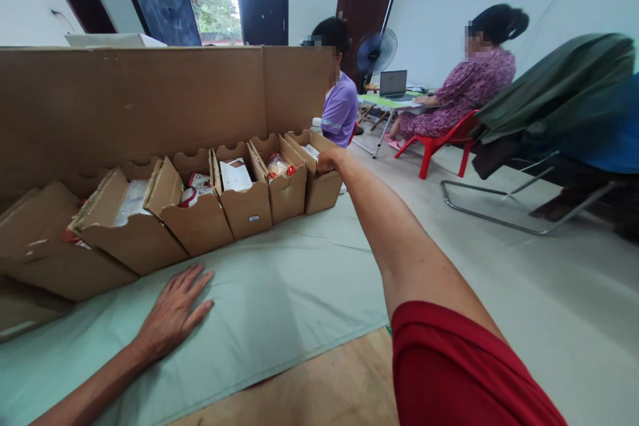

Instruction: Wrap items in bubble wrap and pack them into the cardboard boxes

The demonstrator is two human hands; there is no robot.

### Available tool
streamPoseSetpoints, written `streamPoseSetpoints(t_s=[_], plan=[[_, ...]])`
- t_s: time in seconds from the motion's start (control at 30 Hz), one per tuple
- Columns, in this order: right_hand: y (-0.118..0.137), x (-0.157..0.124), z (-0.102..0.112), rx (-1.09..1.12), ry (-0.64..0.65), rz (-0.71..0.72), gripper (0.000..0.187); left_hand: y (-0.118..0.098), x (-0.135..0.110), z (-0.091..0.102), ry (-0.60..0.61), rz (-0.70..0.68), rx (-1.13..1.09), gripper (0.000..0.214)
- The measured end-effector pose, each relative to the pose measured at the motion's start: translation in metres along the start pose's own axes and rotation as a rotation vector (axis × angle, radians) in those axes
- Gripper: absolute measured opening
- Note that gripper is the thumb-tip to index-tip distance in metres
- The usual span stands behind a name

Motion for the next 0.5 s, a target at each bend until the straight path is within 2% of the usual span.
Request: streamPoseSetpoints(t_s=[0.1,0.2,0.5], plan=[[0.002,-0.01,0.002,-0.041,0.055,-0.052,0.02,0.0,0.0,-0.001,0.001,-0.002,0.004,0.056],[0.002,-0.017,0.015,-0.049,0.028,-0.091,0.014,0.001,-0.001,-0.001,0.006,0.009,0.002,0.057],[-0.003,-0.039,0.098,0.137,-0.232,-0.117,0.008,0.004,-0.002,-0.004,0.014,0.045,-0.041,0.058]])
Point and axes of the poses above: each hand's wrist, its own x-axis towards the middle knuckle, its own z-axis out of the back of the hand, y = z × x, the point moved 3 cm from there along x, towards the middle knuckle, and after that the axes turned 14 degrees about -y, right-handed, at the moved point
